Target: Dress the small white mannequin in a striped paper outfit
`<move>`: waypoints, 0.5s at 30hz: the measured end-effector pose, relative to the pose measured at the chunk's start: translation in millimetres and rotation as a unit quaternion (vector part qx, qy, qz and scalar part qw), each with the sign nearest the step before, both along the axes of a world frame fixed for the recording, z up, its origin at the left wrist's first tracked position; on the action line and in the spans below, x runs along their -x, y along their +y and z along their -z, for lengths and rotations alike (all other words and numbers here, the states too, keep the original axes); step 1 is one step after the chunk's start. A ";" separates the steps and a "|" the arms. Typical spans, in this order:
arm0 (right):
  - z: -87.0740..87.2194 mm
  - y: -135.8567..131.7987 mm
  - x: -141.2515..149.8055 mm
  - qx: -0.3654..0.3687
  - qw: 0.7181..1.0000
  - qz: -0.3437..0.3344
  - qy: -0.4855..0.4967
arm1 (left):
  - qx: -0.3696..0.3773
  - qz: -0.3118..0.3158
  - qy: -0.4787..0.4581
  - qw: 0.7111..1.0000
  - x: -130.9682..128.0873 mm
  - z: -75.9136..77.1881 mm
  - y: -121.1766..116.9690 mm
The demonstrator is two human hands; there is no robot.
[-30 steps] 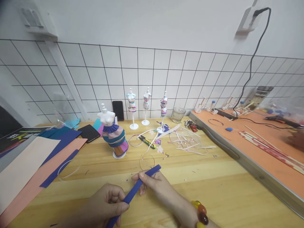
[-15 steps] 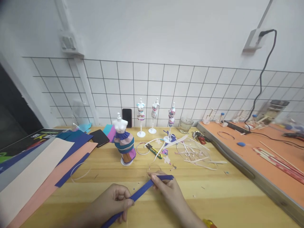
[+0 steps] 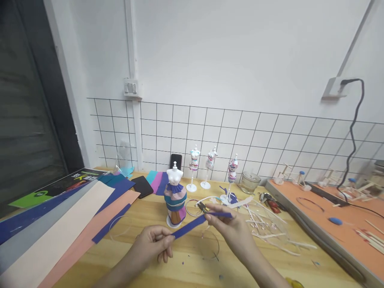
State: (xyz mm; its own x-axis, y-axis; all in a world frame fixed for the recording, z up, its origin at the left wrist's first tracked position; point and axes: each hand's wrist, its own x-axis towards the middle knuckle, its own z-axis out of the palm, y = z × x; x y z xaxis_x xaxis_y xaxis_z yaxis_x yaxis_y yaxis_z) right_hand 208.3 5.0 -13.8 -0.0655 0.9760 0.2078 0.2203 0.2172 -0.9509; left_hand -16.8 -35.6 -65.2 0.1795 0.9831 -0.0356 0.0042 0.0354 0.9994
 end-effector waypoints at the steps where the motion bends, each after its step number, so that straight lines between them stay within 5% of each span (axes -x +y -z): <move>1: -11.2 3.7 3.3 -0.009 1.000 -0.007 0.000 | -0.020 -0.015 -0.006 1.000 1.3 -7.8 1.6; 8: -73.2 36.7 35.4 -0.129 0.992 0.002 -0.015 | -0.139 -0.114 -0.020 0.983 21.9 -62.9 27.2; 15: -85.7 69.5 60.7 -0.131 0.984 -0.074 0.096 | -0.202 -0.197 -0.031 0.959 22.7 -68.8 55.1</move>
State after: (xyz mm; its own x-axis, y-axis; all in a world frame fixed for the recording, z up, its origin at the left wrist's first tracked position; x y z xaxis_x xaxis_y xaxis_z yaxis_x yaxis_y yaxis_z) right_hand 147.6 74.5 71.9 -0.1387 0.8700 0.4732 -0.0107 0.4764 -0.8791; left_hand -39.4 19.5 3.6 -0.2200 0.9064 0.3606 0.0093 -0.3677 0.9299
